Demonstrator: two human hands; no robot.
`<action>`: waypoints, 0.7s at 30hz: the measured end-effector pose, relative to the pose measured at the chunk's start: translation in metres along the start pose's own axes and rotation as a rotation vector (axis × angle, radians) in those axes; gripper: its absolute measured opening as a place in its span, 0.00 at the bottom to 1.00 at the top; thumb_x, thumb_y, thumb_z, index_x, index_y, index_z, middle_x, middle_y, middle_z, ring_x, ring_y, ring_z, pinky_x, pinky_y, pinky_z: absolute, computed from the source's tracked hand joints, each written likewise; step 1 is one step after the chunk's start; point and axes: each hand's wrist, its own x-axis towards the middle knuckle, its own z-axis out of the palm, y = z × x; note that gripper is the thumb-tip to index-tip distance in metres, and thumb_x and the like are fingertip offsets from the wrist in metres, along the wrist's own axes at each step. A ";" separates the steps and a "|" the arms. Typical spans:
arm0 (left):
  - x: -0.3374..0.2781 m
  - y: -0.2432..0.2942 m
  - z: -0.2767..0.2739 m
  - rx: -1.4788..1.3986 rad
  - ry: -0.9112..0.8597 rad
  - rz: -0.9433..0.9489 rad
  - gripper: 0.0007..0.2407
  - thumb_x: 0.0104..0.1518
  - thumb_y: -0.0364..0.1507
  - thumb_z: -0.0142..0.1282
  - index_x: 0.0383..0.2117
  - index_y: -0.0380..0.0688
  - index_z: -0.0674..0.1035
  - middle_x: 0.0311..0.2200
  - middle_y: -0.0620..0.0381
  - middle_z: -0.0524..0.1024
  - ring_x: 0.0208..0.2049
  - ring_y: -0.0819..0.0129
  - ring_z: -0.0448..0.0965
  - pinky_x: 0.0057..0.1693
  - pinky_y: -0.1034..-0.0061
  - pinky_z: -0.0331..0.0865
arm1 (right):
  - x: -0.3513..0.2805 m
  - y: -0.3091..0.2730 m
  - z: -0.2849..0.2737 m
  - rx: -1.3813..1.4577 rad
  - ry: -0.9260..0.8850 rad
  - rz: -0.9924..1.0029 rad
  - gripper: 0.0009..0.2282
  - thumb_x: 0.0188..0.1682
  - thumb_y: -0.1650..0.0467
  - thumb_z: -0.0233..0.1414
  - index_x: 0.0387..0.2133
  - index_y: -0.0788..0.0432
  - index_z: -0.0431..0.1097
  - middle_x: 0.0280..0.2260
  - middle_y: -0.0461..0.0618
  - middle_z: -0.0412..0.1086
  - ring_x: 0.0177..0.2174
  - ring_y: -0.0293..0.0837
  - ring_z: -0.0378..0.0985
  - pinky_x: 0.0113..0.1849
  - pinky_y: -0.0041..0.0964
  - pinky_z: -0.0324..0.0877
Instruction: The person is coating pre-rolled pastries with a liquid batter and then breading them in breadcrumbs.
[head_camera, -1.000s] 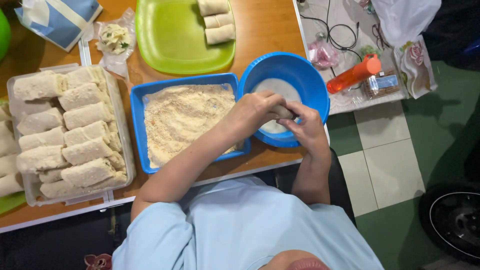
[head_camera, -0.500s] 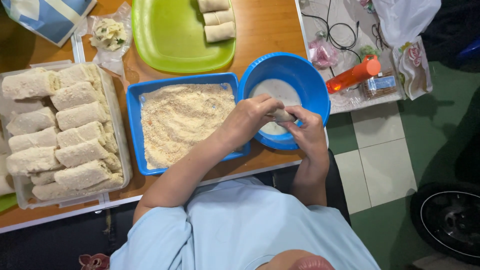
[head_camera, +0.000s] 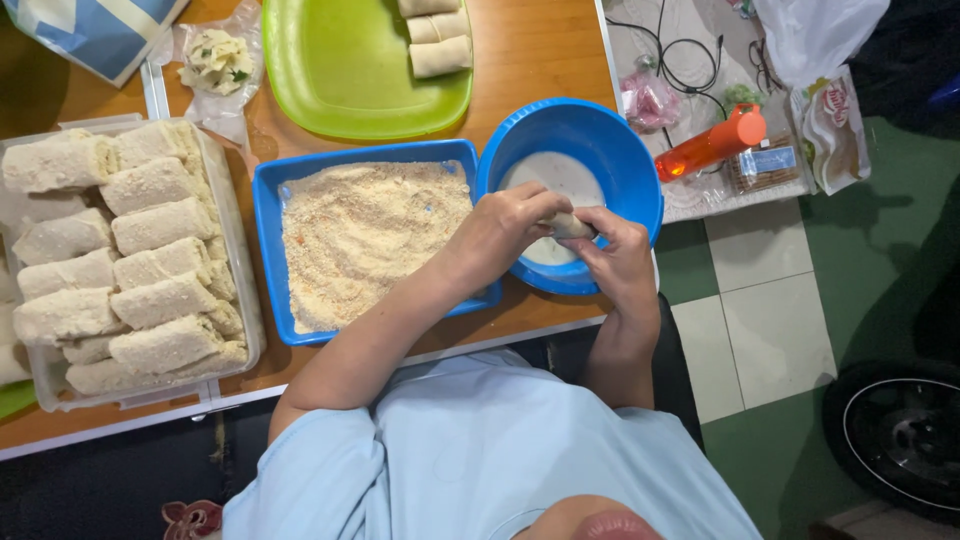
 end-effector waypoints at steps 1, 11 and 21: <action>0.000 0.000 0.000 -0.013 -0.008 -0.006 0.14 0.52 0.18 0.63 0.44 0.41 0.78 0.40 0.49 0.78 0.42 0.50 0.83 0.44 0.64 0.78 | 0.000 -0.001 0.000 0.002 0.003 0.005 0.14 0.41 0.79 0.65 0.42 0.66 0.76 0.35 0.53 0.79 0.36 0.39 0.81 0.39 0.32 0.75; 0.002 0.002 0.001 0.002 -0.007 0.009 0.13 0.52 0.18 0.63 0.44 0.41 0.79 0.40 0.49 0.79 0.42 0.50 0.83 0.45 0.65 0.78 | -0.003 0.002 -0.001 -0.018 0.016 0.012 0.14 0.41 0.79 0.65 0.41 0.65 0.76 0.35 0.52 0.79 0.36 0.38 0.81 0.39 0.32 0.75; 0.003 0.001 0.003 0.037 0.005 0.027 0.13 0.52 0.19 0.64 0.44 0.42 0.79 0.39 0.49 0.78 0.41 0.48 0.82 0.44 0.61 0.77 | -0.005 0.004 -0.001 -0.019 0.041 0.014 0.14 0.42 0.79 0.65 0.43 0.65 0.76 0.37 0.52 0.79 0.37 0.39 0.81 0.40 0.32 0.75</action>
